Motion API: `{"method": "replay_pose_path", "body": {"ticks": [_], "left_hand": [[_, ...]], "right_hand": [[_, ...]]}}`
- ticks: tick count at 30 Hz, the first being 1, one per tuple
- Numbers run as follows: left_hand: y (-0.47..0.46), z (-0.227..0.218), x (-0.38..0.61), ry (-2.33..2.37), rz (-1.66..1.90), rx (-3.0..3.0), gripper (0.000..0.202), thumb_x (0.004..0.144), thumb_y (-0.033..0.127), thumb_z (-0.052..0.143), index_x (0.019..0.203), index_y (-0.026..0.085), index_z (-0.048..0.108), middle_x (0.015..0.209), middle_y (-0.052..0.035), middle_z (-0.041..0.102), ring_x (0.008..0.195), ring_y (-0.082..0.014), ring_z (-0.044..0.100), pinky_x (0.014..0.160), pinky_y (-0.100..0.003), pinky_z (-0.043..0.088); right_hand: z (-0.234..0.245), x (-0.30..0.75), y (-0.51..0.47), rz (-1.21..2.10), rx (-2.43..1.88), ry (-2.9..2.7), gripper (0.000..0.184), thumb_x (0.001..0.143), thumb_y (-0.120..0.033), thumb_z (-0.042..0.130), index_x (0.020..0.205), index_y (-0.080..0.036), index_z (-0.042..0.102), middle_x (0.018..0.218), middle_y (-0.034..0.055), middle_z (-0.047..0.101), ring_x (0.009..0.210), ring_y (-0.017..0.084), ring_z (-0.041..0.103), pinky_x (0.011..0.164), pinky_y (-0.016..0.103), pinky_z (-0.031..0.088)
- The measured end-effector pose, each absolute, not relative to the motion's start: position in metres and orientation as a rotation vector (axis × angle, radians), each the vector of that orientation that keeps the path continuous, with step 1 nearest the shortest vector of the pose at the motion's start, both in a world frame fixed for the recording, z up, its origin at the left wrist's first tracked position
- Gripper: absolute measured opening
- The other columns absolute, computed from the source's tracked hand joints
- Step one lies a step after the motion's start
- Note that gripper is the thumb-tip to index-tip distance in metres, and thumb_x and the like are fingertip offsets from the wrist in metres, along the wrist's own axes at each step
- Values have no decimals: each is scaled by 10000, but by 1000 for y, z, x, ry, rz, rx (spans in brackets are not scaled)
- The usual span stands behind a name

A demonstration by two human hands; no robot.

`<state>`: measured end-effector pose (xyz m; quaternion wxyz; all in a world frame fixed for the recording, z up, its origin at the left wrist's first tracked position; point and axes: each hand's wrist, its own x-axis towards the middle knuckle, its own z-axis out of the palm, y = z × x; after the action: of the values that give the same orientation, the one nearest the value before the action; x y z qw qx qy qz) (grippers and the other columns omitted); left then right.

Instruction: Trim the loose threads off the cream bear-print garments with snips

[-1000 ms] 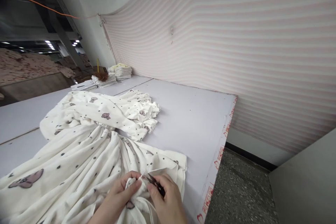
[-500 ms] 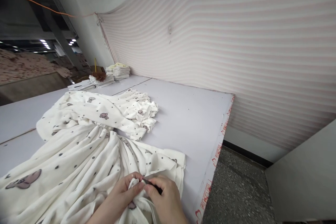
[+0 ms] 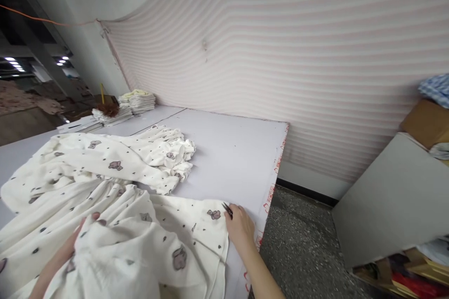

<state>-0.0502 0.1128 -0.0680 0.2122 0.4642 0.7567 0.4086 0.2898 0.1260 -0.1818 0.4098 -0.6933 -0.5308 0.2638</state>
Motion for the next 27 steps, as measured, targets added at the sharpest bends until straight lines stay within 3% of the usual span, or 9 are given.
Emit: {"method": "replay_pose_path", "body": {"ticks": [6,11,16,18,20,22,23,25,27], "left_hand": [[91,-74,15,1557,888,1350,462,747,665,542,893,233,617,675,22,684,633,-202,623,547,-244,486],[87,-85,54,1343,757,1442,424,720,490,681,1039,214,633,876,-28,726,827,-233,653,687,-259,513],[87,-95,48,1329,680,1439,248,793,417,599,906,204,545,602,50,537,453,-110,452,409,-194,394],[83,-99,46,1398,764,1536,185,838,397,520,857,213,520,611,52,488,430,-101,407,382,-192,368],[77,-101,46,1467,890,1689,120,836,336,500,821,221,529,867,-39,596,541,-139,527,386,-196,370],[72,-102,45,1463,1007,1823,45,788,258,520,759,225,527,1252,-111,550,890,-245,626,411,-196,392],[70,-101,44,1424,1042,1855,32,762,220,523,732,228,515,1318,-108,531,1070,-289,584,449,-199,422],[67,-100,43,1328,1058,1857,80,736,164,504,707,237,491,1174,-106,642,1241,-305,488,567,-216,482],[66,-98,42,1308,1017,1816,126,739,139,490,803,239,533,975,-82,686,1129,-280,581,567,-215,482]], "right_hand": [[-167,266,107,684,-1501,-1317,196,856,-304,471,929,-190,612,924,88,638,890,256,586,797,333,425],[-154,213,76,922,-1269,-1315,181,890,-328,462,869,-199,587,759,17,628,698,172,608,616,220,475],[-160,190,59,1038,-1118,-1259,152,874,-323,494,828,-209,584,733,5,625,660,162,608,602,218,458],[-165,199,59,922,-1214,-1221,152,857,-356,537,921,-220,562,740,-2,613,661,168,605,626,231,465],[-168,212,63,791,-1358,-1221,291,825,-360,585,1080,-228,536,763,0,619,676,183,607,642,249,472],[-167,225,68,748,-1431,-1259,324,812,-329,590,1116,-221,556,798,20,649,716,203,624,655,262,479],[-166,230,70,753,-1428,-1282,273,817,-311,571,1071,-214,588,821,33,665,741,209,632,664,264,482],[-159,235,74,772,-1377,-1316,164,832,-276,519,927,-200,629,828,44,682,760,205,638,678,254,486],[-150,235,76,782,-1328,-1339,149,842,-253,490,851,-195,627,793,33,675,736,186,631,663,231,484]]}}
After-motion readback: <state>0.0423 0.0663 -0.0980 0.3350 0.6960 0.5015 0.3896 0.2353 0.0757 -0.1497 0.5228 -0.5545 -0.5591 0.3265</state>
